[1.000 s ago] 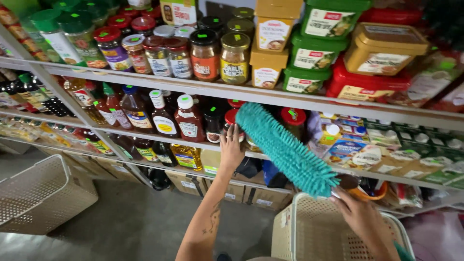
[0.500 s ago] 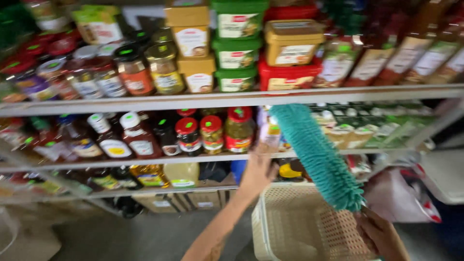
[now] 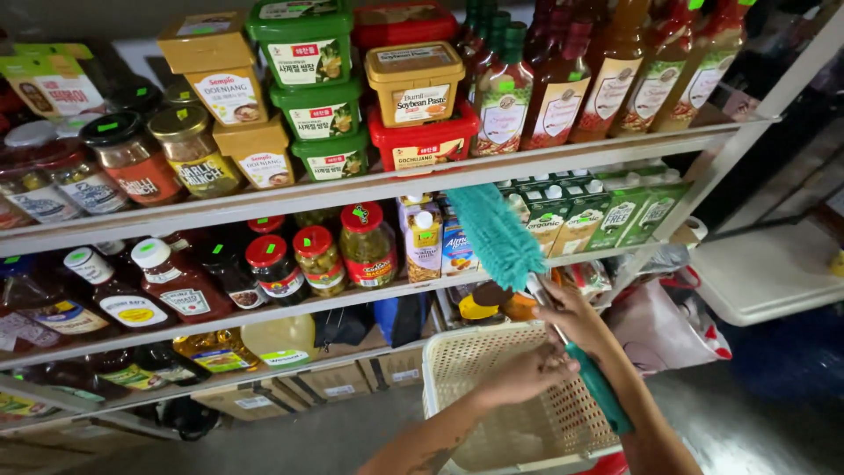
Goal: Dusting and organizing various grocery items on storage shelves using a duster.
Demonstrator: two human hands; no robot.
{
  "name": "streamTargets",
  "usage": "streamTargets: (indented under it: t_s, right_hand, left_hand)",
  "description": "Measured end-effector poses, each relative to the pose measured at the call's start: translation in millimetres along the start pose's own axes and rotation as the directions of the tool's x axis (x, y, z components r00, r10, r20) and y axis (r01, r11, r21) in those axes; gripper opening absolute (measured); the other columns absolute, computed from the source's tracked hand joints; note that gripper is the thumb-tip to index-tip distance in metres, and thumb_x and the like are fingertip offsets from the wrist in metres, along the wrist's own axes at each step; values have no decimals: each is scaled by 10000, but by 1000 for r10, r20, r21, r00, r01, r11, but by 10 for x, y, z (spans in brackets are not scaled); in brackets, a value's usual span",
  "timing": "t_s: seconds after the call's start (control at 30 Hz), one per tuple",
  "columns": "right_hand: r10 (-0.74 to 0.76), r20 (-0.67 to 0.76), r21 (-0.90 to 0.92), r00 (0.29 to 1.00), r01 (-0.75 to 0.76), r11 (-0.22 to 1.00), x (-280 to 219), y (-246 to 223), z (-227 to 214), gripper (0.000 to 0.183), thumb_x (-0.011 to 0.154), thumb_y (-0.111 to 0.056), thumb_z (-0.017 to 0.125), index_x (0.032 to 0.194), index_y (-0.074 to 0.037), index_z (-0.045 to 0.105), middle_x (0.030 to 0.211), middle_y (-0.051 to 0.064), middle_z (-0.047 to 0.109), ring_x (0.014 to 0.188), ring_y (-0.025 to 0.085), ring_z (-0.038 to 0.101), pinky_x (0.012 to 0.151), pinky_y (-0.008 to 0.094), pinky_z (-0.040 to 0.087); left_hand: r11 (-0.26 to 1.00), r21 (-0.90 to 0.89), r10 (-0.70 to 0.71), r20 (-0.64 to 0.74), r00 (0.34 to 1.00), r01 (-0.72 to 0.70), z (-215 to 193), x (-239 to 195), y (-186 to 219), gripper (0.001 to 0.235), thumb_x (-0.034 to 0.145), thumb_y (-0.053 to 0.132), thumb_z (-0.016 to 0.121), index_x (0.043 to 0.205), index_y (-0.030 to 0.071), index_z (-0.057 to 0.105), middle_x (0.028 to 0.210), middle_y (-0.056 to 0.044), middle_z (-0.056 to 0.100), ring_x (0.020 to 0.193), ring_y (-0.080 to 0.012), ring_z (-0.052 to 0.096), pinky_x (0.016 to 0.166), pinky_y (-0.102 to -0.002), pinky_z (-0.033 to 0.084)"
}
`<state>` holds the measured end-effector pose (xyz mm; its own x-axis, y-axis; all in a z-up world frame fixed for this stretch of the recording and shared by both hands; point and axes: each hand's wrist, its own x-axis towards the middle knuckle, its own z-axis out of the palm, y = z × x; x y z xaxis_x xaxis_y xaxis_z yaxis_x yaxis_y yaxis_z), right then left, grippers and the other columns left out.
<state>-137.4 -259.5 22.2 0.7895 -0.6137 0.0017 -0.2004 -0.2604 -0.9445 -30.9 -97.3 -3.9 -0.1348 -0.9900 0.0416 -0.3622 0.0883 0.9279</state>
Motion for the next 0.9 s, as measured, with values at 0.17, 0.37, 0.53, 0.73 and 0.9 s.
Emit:
streamTargets:
  t_s: [0.17, 0.37, 0.53, 0.73, 0.9]
  right_hand:
    - [25, -282, 15, 959, -22, 1000, 278, -257, 187, 722, 921, -159, 664, 1593, -126, 400, 740, 59, 594, 478, 115, 534, 428, 309, 452]
    - [99, -45, 230, 994, -86, 969, 344, -331, 375, 795, 878, -109, 708, 1580, -200, 349, 921, 46, 695, 612, 108, 605, 505, 294, 521]
    - [-63, -103, 46, 993, 68, 997, 371, 257, -137, 720, 912, -96, 722, 1589, -168, 489, 964, 28, 728, 735, 80, 628, 621, 241, 547]
    - [142, -407, 398, 902, 36, 917, 293, 472, -623, 387, 1001, -128, 665, 1369, -13, 626, 775, 2, 572, 568, 108, 532, 473, 266, 438]
    - [126, -319, 228, 939, -53, 972, -39, 115, -689, 461, 898, -63, 663, 1357, -108, 638, 713, 23, 599, 499, 122, 525, 424, 296, 413]
  left_hand:
    - [967, -254, 32, -6, 999, -32, 190, 90, -146, 592, 1042, 518, 582, 1316, -6, 595, 1063, -146, 722, 991, -242, 712, 890, -405, 566]
    - [767, -639, -155, -106, 982, 53, 152, 122, 10, 407, 1024, 377, 597, 1280, 62, 617, 1146, -86, 692, 952, -159, 697, 765, -381, 600]
    - [774, -610, -245, -40, 969, 170, 21, 321, 112, 350, 1000, 361, 563, 1233, 100, 565, 1059, -83, 689, 798, -241, 727, 671, -414, 618]
    - [960, 278, 121, -299, 946, -35, -339, 695, 30, 253, 1034, 324, 635, 1134, 92, 629, 980, -113, 752, 809, -248, 735, 735, -412, 583]
    - [960, 278, 175, -507, 844, -32, -571, 981, -190, 256, 947, 229, 687, 1162, 110, 613, 1063, -101, 738, 895, -278, 738, 770, -416, 575]
